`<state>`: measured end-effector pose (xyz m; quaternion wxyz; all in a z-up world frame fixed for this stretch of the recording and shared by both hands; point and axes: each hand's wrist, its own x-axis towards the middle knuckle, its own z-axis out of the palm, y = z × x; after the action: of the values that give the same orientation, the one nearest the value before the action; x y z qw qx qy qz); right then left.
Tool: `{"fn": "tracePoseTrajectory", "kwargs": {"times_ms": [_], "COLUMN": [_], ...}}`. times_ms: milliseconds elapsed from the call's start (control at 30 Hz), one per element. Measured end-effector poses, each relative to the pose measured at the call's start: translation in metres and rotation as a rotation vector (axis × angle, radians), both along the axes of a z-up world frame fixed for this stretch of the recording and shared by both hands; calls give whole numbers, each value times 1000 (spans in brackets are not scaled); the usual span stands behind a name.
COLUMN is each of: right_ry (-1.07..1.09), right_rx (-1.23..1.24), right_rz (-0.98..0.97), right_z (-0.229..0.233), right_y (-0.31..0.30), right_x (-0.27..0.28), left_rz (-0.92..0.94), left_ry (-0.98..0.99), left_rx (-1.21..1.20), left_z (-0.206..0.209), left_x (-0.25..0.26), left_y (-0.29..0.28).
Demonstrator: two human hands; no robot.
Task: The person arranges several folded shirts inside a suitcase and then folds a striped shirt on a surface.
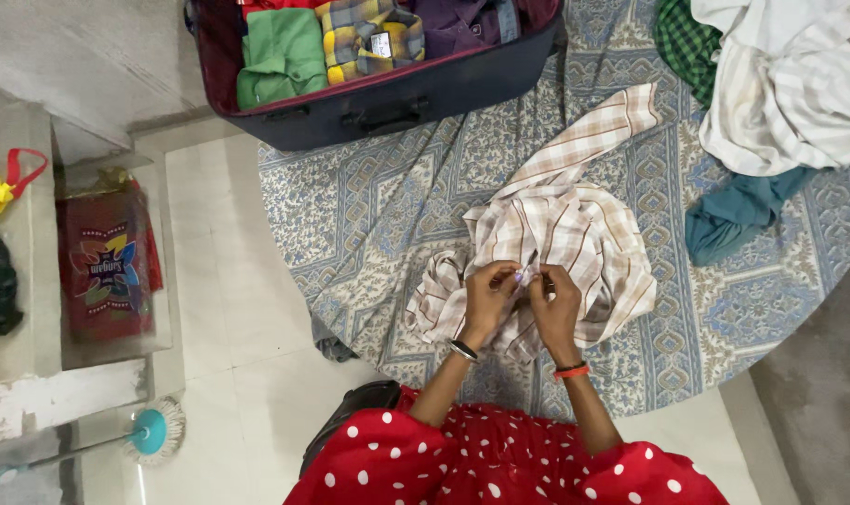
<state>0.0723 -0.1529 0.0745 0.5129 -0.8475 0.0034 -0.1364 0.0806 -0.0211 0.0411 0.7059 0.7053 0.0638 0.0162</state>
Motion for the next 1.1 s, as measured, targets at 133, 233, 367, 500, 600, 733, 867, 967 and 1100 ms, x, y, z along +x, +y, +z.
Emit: {"fn": "tracePoseTrajectory", "kwargs": {"times_ms": [133, 233, 367, 500, 600, 733, 867, 967, 1100], "right_ry": [-40, -51, -64, -58, -31, -35, -8, 21, 35], "right_rx": [-125, -161, -148, -124, -123, -111, -100, -53, 127], "right_rz": [0, 5, 25, 51, 58, 58, 65, 78, 132], "right_z": [22, 30, 32, 33, 35, 36, 36, 30, 12], "right_y": [1, 2, 4, 4, 6, 8, 8, 6, -3], "right_x": [-11, -18, -24, -28, -30, -33, -33, -33, -33], "left_rz": [12, -10, -40, -30, -24, -21, -17, -34, 6], "left_ry": [-41, -86, -90, -88, -103, -88, -67, -76, -164], "left_rx": [28, 51, 76, 81, 102, 141, 119, 62, 184], "left_z": [13, 23, 30, 35, 38, 41, 42, 41, 41], "left_x": [-10, -14, -19, -22, -25, -27, -28, -29, -30], "left_y": [-2, 3, 6, 8, 10, 13, 13, 13, 15]}}
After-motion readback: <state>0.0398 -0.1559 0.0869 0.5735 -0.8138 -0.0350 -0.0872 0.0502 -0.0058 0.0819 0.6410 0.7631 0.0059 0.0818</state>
